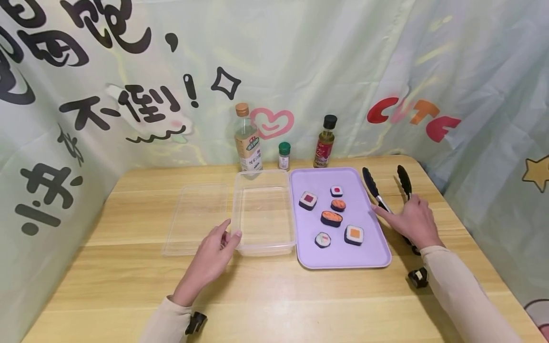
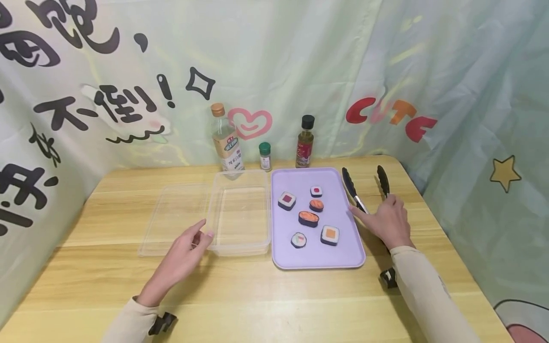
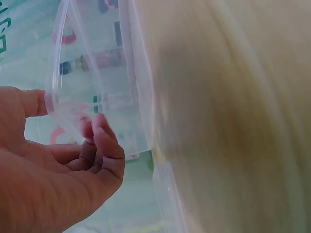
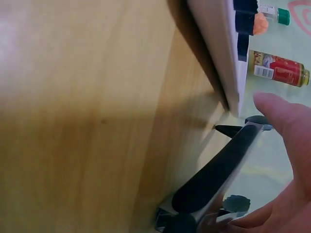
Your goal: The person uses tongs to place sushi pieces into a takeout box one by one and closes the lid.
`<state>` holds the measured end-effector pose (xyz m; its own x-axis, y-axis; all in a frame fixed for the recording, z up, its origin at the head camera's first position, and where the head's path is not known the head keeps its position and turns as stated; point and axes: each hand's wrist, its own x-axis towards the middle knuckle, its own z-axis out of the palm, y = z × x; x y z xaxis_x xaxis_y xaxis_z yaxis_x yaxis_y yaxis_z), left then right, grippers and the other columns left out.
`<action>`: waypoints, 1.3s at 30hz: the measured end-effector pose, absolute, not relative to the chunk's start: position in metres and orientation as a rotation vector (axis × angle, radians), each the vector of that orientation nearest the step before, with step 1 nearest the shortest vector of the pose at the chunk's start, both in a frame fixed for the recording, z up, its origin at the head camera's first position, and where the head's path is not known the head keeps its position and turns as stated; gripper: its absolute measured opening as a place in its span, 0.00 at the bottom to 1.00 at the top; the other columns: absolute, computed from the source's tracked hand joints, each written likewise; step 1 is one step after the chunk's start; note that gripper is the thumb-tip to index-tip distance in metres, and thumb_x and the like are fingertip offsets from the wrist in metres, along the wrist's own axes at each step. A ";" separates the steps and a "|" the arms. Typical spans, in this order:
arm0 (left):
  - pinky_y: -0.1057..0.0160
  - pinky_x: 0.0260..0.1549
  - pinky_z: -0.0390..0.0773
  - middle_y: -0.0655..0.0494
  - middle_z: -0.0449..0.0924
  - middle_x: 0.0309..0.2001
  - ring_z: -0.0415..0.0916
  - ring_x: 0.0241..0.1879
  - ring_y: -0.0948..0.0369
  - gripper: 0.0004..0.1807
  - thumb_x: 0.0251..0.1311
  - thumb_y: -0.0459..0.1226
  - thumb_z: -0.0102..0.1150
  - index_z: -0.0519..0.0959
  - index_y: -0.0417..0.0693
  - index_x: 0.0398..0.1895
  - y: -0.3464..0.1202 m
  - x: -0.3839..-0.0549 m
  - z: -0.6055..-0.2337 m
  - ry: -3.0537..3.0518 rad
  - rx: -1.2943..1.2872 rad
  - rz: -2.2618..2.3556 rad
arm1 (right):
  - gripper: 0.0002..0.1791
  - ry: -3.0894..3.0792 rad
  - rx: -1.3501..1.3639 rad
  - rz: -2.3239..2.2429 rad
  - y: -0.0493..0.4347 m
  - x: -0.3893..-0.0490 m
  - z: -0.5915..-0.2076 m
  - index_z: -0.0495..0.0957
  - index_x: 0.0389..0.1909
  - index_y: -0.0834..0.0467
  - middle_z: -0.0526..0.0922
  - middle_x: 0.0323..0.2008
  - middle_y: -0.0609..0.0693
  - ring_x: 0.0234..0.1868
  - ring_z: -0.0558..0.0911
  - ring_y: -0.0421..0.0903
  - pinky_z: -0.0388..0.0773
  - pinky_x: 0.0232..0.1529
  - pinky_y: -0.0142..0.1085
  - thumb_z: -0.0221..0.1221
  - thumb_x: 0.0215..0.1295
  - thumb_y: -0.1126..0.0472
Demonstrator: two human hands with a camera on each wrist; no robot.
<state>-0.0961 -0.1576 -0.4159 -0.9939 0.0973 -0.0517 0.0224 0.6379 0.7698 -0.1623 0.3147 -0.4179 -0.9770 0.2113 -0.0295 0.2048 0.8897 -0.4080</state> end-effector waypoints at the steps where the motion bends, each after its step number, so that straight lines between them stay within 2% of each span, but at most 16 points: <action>1: 0.61 0.32 0.70 0.53 0.69 0.34 0.67 0.31 0.60 0.35 0.75 0.48 0.51 0.60 0.34 0.76 -0.157 -0.096 -0.416 2.756 0.099 1.303 | 0.65 -3.039 -0.336 0.660 0.315 -0.164 -0.419 0.56 0.56 0.89 0.62 0.47 0.82 0.39 0.69 0.70 0.72 0.35 0.59 0.61 0.56 0.26; 5: 0.62 0.26 0.66 0.55 0.67 0.28 0.62 0.24 0.62 0.35 0.75 0.47 0.51 0.60 0.33 0.76 -0.155 -0.096 -0.417 2.725 0.083 1.327 | 0.64 -3.041 -0.340 0.694 0.317 -0.168 -0.421 0.57 0.55 0.89 0.62 0.44 0.80 0.38 0.69 0.69 0.72 0.35 0.58 0.62 0.56 0.27; 11: 0.64 0.21 0.63 0.57 0.64 0.23 0.57 0.19 0.64 0.33 0.75 0.43 0.50 0.59 0.32 0.76 -0.153 -0.097 -0.417 2.712 0.080 1.336 | 0.58 -3.006 -0.298 0.726 0.320 -0.169 -0.424 0.60 0.53 0.89 0.64 0.42 0.80 0.35 0.71 0.68 0.72 0.32 0.56 0.62 0.61 0.32; 15: 0.65 0.20 0.61 0.58 0.63 0.22 0.55 0.18 0.64 0.31 0.74 0.39 0.48 0.60 0.30 0.75 -0.153 -0.098 -0.417 2.719 0.094 1.344 | 0.58 -2.967 -0.303 0.807 0.322 -0.167 -0.424 0.60 0.58 0.87 0.64 0.48 0.82 0.41 0.71 0.70 0.72 0.40 0.62 0.63 0.60 0.33; 18: 0.66 0.19 0.60 0.58 0.63 0.21 0.54 0.17 0.64 0.31 0.74 0.38 0.48 0.60 0.30 0.74 -0.154 -0.099 -0.419 2.715 0.097 1.354 | 0.55 -2.933 -0.306 0.880 0.323 -0.163 -0.424 0.62 0.60 0.83 0.67 0.51 0.80 0.46 0.71 0.70 0.71 0.45 0.64 0.64 0.60 0.34; 20: 0.66 0.19 0.59 0.58 0.63 0.21 0.54 0.17 0.64 0.31 0.74 0.38 0.47 0.60 0.30 0.75 -0.154 -0.100 -0.419 2.713 0.097 1.355 | 0.51 -2.912 -0.309 0.913 0.324 -0.160 -0.423 0.66 0.57 0.79 0.70 0.47 0.75 0.45 0.72 0.68 0.73 0.41 0.60 0.65 0.60 0.34; 23: 0.66 0.19 0.60 0.58 0.63 0.21 0.55 0.17 0.64 0.31 0.74 0.38 0.47 0.60 0.30 0.75 -0.153 -0.100 -0.420 2.712 0.090 1.350 | 0.44 -2.894 -0.314 0.937 0.326 -0.154 -0.420 0.68 0.48 0.72 0.70 0.36 0.67 0.37 0.72 0.62 0.71 0.32 0.50 0.66 0.59 0.33; 25: 0.65 0.19 0.60 0.58 0.63 0.21 0.55 0.17 0.64 0.31 0.73 0.38 0.47 0.60 0.31 0.75 -0.153 -0.100 -0.420 2.712 0.085 1.346 | 0.46 -2.896 -0.305 0.940 0.327 -0.150 -0.416 0.69 0.53 0.73 0.69 0.33 0.65 0.35 0.72 0.60 0.70 0.31 0.48 0.65 0.59 0.33; 26: 0.65 0.19 0.60 0.58 0.63 0.21 0.54 0.17 0.64 0.31 0.73 0.38 0.47 0.60 0.31 0.75 -0.153 -0.100 -0.419 2.711 0.084 1.346 | 0.49 -2.900 -0.298 0.953 0.329 -0.148 -0.414 0.68 0.58 0.75 0.72 0.36 0.68 0.37 0.73 0.63 0.73 0.33 0.51 0.64 0.60 0.33; 27: 0.65 0.19 0.60 0.58 0.63 0.20 0.54 0.17 0.64 0.32 0.73 0.38 0.47 0.60 0.31 0.75 -0.153 -0.101 -0.419 2.710 0.084 1.345 | 0.53 -2.906 -0.293 0.961 0.329 -0.145 -0.412 0.65 0.64 0.76 0.72 0.35 0.69 0.36 0.74 0.63 0.74 0.35 0.52 0.64 0.60 0.32; 29: 0.66 0.19 0.59 0.58 0.62 0.20 0.54 0.17 0.64 0.32 0.72 0.37 0.46 0.60 0.31 0.75 -0.152 -0.101 -0.419 2.711 0.084 1.342 | 0.61 -2.924 -0.280 0.960 0.330 -0.140 -0.407 0.52 0.73 0.78 0.75 0.33 0.68 0.33 0.76 0.61 0.74 0.38 0.54 0.63 0.61 0.32; 30: 0.66 0.19 0.59 0.59 0.61 0.20 0.53 0.17 0.64 0.32 0.71 0.37 0.46 0.60 0.31 0.75 -0.152 -0.101 -0.419 2.715 0.084 1.340 | 0.64 -2.932 -0.270 0.951 0.331 -0.138 -0.405 0.46 0.75 0.78 0.76 0.31 0.67 0.31 0.77 0.60 0.74 0.39 0.54 0.63 0.61 0.32; 33: 0.66 0.19 0.58 0.60 0.60 0.19 0.52 0.17 0.64 0.32 0.69 0.35 0.46 0.61 0.30 0.74 -0.152 -0.102 -0.419 2.727 0.084 1.329 | 0.65 -2.942 -0.257 0.939 0.331 -0.130 -0.401 0.43 0.76 0.76 0.73 0.25 0.60 0.25 0.74 0.54 0.72 0.40 0.52 0.64 0.60 0.33; 35: 0.66 0.19 0.57 0.60 0.59 0.18 0.52 0.17 0.64 0.32 0.67 0.35 0.45 0.62 0.30 0.74 -0.152 -0.102 -0.419 2.735 0.082 1.322 | 0.65 -2.941 -0.236 0.959 0.332 -0.125 -0.399 0.42 0.76 0.75 0.76 0.36 0.68 0.33 0.75 0.58 0.74 0.43 0.58 0.65 0.60 0.34; 38: 0.66 0.19 0.58 0.60 0.59 0.18 0.52 0.17 0.64 0.32 0.66 0.34 0.46 0.63 0.30 0.73 -0.152 -0.102 -0.419 2.740 0.076 1.318 | 0.64 -2.932 -0.195 0.970 0.331 -0.119 -0.396 0.46 0.76 0.76 0.73 0.46 0.71 0.40 0.72 0.60 0.75 0.42 0.56 0.68 0.59 0.37; 39: 0.66 0.19 0.58 0.60 0.59 0.18 0.52 0.17 0.64 0.32 0.66 0.34 0.46 0.63 0.30 0.73 -0.152 -0.102 -0.419 2.739 0.074 1.318 | 0.63 -2.932 -0.178 0.966 0.331 -0.116 -0.395 0.47 0.76 0.76 0.72 0.47 0.72 0.40 0.71 0.60 0.75 0.39 0.52 0.69 0.58 0.37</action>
